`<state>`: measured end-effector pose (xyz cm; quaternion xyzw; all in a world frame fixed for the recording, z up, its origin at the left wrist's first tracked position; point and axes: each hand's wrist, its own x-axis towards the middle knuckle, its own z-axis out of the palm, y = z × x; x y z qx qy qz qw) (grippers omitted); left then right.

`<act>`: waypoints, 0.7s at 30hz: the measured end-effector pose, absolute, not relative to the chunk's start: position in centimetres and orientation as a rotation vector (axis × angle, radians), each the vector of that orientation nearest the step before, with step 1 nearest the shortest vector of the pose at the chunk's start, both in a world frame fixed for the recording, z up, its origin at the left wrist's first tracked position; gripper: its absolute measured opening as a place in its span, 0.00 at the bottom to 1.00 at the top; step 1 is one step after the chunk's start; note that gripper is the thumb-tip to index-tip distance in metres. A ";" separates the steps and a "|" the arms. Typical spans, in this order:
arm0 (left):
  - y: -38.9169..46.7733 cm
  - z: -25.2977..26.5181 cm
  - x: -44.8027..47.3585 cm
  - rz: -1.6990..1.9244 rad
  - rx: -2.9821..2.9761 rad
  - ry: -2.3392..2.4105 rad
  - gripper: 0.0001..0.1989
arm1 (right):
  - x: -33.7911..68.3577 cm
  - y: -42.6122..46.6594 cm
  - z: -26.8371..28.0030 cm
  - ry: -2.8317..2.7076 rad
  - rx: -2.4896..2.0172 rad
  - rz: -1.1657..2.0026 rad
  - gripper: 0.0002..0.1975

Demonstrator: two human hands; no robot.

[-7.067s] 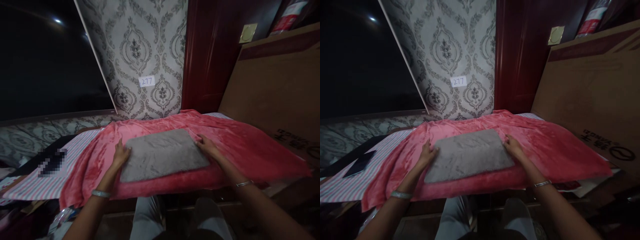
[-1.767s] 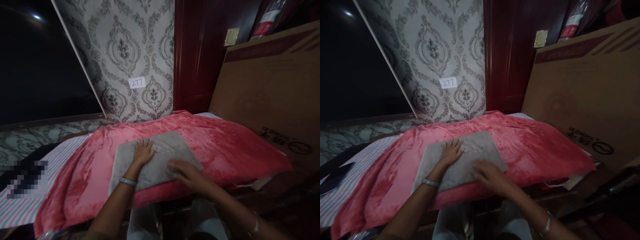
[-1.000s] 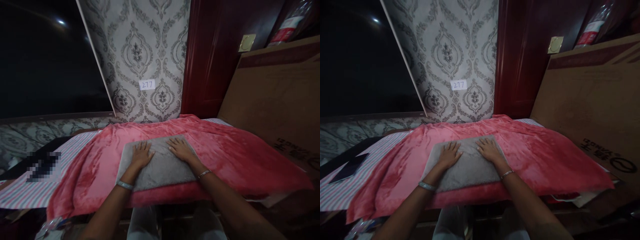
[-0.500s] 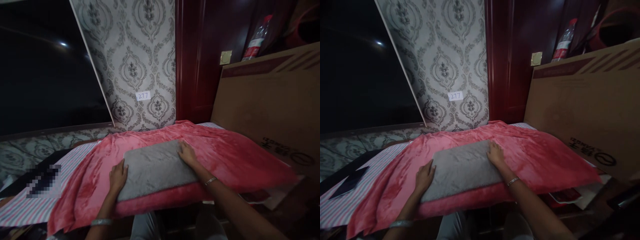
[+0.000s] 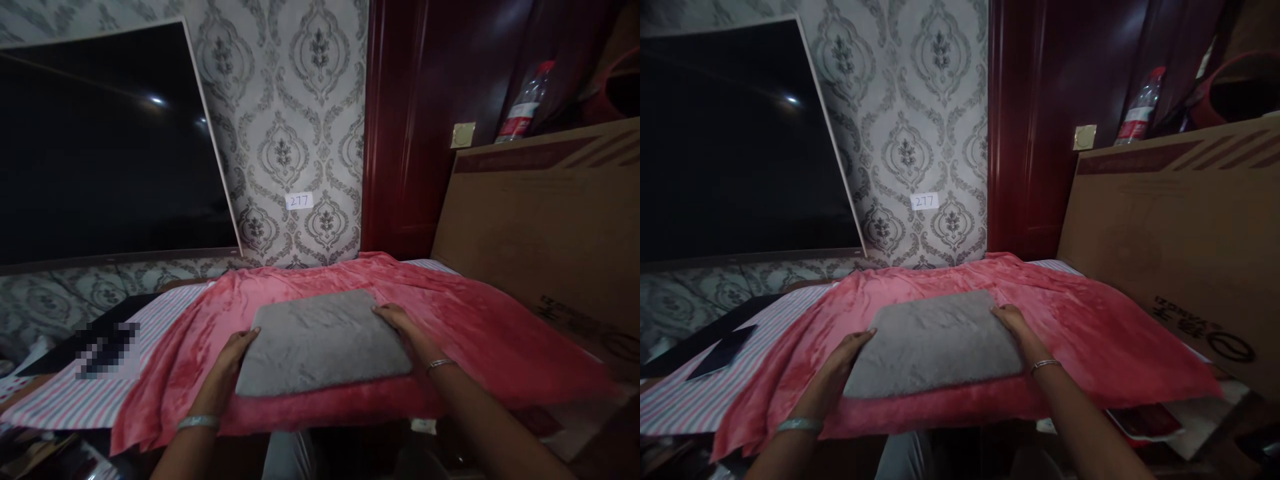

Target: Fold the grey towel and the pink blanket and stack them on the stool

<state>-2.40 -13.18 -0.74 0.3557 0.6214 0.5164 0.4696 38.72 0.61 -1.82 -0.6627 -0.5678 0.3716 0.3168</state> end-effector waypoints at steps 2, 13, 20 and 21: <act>-13.7 -0.4 -2.2 1.235 0.866 1.423 0.22 | 38.6 0.6 -1.7 -1.446 -1.716 1.038 0.14; -14.2 0.7 -0.2 1.354 0.869 1.480 0.21 | 37.2 -1.5 0.8 -1.332 -1.524 1.134 0.11; -14.4 5.3 1.4 1.399 0.900 1.338 0.17 | 37.8 -0.3 6.7 -1.394 -1.342 1.086 0.18; -14.5 5.8 1.5 1.427 0.887 1.311 0.17 | 38.3 0.1 7.6 -1.404 -1.311 1.091 0.19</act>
